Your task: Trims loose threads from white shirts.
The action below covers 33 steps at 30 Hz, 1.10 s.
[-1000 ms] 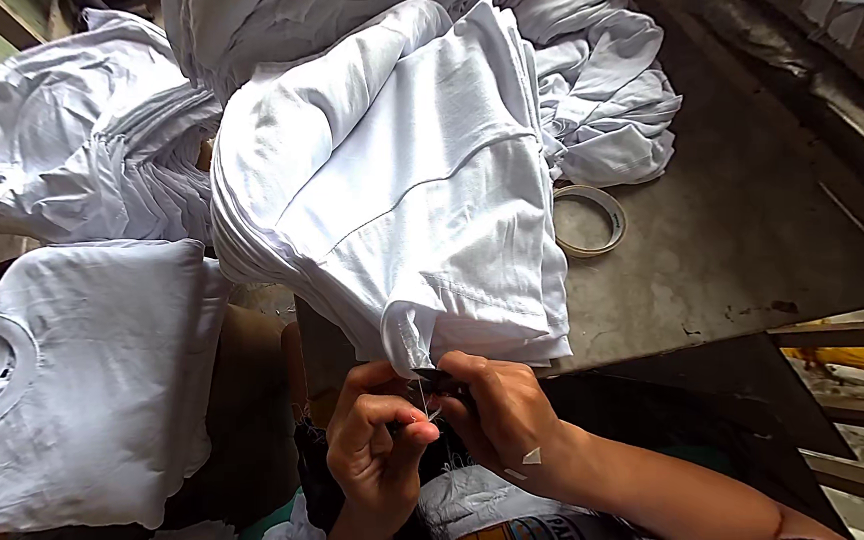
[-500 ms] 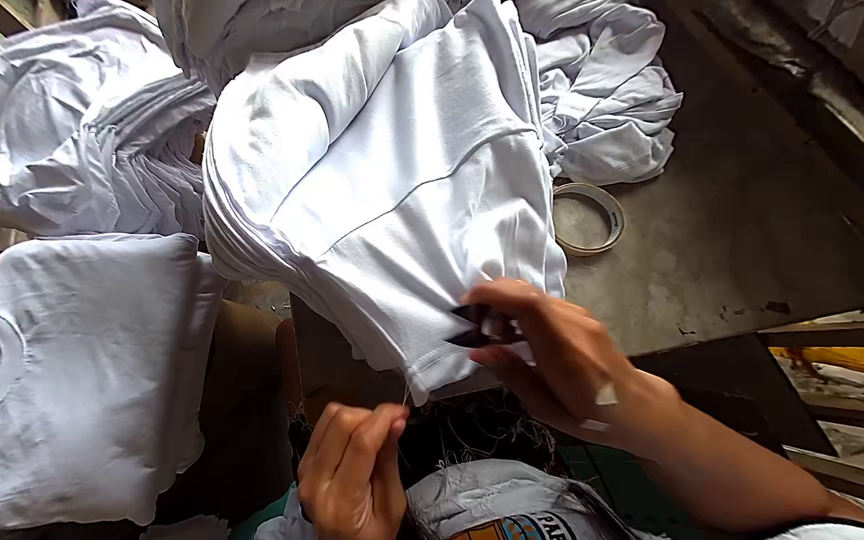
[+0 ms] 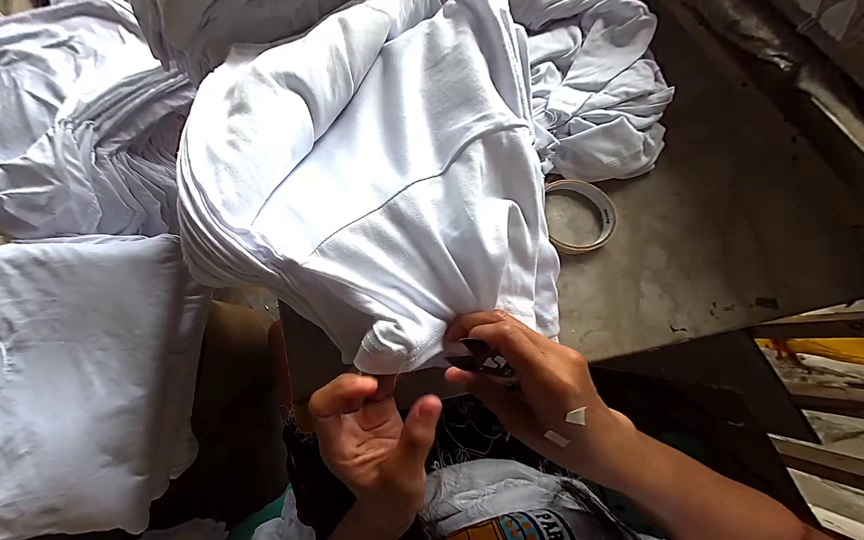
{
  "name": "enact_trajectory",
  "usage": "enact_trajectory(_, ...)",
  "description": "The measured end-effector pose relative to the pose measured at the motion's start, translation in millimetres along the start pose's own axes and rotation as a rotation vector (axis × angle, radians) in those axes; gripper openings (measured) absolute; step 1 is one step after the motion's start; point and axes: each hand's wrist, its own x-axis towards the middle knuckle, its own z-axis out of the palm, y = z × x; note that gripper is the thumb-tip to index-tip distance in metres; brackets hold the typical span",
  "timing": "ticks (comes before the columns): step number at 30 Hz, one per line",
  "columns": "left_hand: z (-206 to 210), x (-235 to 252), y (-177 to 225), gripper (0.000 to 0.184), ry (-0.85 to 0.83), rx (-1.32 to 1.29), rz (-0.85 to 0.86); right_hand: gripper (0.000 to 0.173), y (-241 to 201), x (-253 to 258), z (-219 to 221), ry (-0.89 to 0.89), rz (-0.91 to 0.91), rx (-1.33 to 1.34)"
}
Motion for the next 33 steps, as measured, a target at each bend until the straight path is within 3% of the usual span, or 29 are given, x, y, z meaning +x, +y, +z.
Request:
enact_trajectory(3,1,5,-11,0.024,0.087,0.24,0.163,0.029,-4,2,5,0.016,-0.018,-0.061)
enact_trajectory(8,-4,5,-7,0.01,0.006,0.316,0.225,0.031,-7,7,6,-0.016,-0.065,-0.18)
enact_trajectory(24,-10,8,0,0.008,-0.075,0.342,0.2,0.027,1,10,5,-0.026,-0.149,-0.13)
enact_trajectory(29,-8,5,2,0.01,-0.084,0.273,0.138,0.028,4,8,-1,-0.096,-0.168,-0.085)
enact_trajectory(33,-10,3,2,0.018,-0.099,0.112,0.069,0.026,3,11,3,-0.007,-0.089,-0.095)
